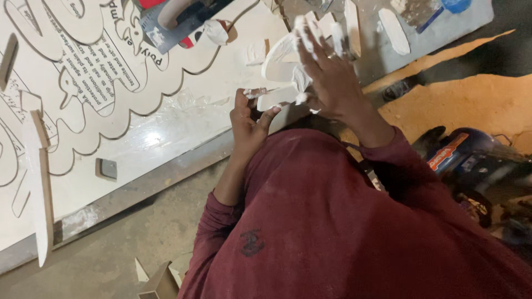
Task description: The person applies a white putty-like substance by hand to several small wooden cutout pieces on a workbench. They repeatedly pick up each piece, spread the substance over its surface, and place it back down.
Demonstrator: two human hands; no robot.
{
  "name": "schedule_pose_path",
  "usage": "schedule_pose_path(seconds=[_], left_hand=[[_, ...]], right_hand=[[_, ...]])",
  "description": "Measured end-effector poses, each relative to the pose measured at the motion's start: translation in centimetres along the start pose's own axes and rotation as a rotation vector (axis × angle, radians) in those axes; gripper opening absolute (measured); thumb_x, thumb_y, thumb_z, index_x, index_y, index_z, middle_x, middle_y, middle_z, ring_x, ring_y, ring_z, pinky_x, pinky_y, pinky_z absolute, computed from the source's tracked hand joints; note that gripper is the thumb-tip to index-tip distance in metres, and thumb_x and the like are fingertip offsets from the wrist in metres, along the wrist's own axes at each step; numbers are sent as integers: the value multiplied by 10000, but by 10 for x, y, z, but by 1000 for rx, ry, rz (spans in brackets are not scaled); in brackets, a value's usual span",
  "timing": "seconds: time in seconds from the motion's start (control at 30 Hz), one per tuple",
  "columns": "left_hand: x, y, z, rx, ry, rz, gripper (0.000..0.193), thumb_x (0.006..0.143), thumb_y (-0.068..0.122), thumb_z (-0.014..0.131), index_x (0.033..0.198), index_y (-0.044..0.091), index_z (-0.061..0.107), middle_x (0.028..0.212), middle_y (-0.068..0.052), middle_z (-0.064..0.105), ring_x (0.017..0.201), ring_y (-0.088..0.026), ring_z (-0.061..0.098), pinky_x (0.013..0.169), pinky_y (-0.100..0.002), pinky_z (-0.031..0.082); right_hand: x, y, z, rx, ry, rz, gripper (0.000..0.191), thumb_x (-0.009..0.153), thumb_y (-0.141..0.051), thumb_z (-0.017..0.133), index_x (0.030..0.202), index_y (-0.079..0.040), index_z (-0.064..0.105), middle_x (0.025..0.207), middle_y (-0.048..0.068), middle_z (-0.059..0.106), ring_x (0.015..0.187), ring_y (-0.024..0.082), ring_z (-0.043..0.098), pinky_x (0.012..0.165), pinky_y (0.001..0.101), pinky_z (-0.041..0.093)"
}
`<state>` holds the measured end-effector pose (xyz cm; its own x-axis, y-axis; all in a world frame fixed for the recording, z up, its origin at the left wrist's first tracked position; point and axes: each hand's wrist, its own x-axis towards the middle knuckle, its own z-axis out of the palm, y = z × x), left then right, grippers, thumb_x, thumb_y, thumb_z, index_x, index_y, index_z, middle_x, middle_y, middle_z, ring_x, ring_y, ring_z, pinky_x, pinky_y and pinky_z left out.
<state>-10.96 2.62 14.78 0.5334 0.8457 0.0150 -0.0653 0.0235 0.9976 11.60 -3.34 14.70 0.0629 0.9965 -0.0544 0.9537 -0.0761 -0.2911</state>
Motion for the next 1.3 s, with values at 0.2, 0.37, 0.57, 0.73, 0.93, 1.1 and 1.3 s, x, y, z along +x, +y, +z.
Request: schedule_pose_path(seconds=[0.2, 0.37, 0.57, 0.73, 0.93, 1.1, 1.3], left_hand=[[5, -11, -3, -107, 13, 42, 455, 925, -28, 818, 1270, -5, 522, 1204, -112, 671, 1161, -146, 629, 1008, -262, 515], [5, -20, -7, -165, -1, 40, 465, 904, -20, 796, 1270, -4, 509, 1221, -98, 681, 1150, -127, 669, 995, -258, 555], [2, -21, -6, 80, 17, 62, 459, 905, -2, 873, 1219, -15, 538, 1049, -102, 694, 968, -93, 630, 809, -216, 529], [-3, -20, -5, 31, -25, -6, 452, 905, 2, 847, 1211, -9, 516, 1027, -87, 736, 985, -88, 683, 837, -219, 558], [-1, -24, -5, -13, 3, 34, 464, 884, -42, 829, 1221, -3, 512, 1104, -103, 708, 1054, -115, 674, 887, -238, 557], [2, -29, -1, -106, -50, 16, 463, 899, -48, 813, 1234, 5, 499, 1142, -99, 721, 1087, -118, 673, 923, -244, 554], [4, -35, 12, -99, -108, 45, 470, 888, -75, 797, 1248, 4, 504, 1190, -111, 696, 1137, -144, 663, 976, -269, 543]], right_hand=[[-10, -8, -8, -18, -179, -315, 939, 879, -765, 352, 1613, -211, 161, 1693, 59, 145, 1551, 323, 150, 1217, 667, 87], [-8, -1, -13, -98, -45, -223, 804, 1070, -684, 189, 1694, -178, 236, 1768, 92, 195, 1624, 371, 221, 1307, 639, 124], [-8, -2, -11, 5, -41, -362, 1084, 836, -877, 34, 1640, -192, 279, 1706, 95, 289, 1478, 343, 352, 1264, 602, 170], [-6, 0, -18, -28, -37, -334, 997, 894, -838, 169, 1667, -211, 215, 1743, 71, 207, 1562, 343, 305, 1284, 614, 174], [-6, -4, -13, -99, -197, -381, 1084, 756, -832, 517, 1612, -247, 200, 1698, 42, 164, 1538, 337, 270, 1216, 633, 121], [-17, 3, -12, -196, -176, -184, 1076, 820, -775, 587, 1679, -241, 220, 1741, 56, 172, 1512, 370, 303, 1263, 635, 157], [-40, 14, 5, -11, -5, -360, 1041, 821, -833, 512, 1615, -203, 271, 1684, 89, 274, 1496, 409, 384, 1222, 629, 232]])
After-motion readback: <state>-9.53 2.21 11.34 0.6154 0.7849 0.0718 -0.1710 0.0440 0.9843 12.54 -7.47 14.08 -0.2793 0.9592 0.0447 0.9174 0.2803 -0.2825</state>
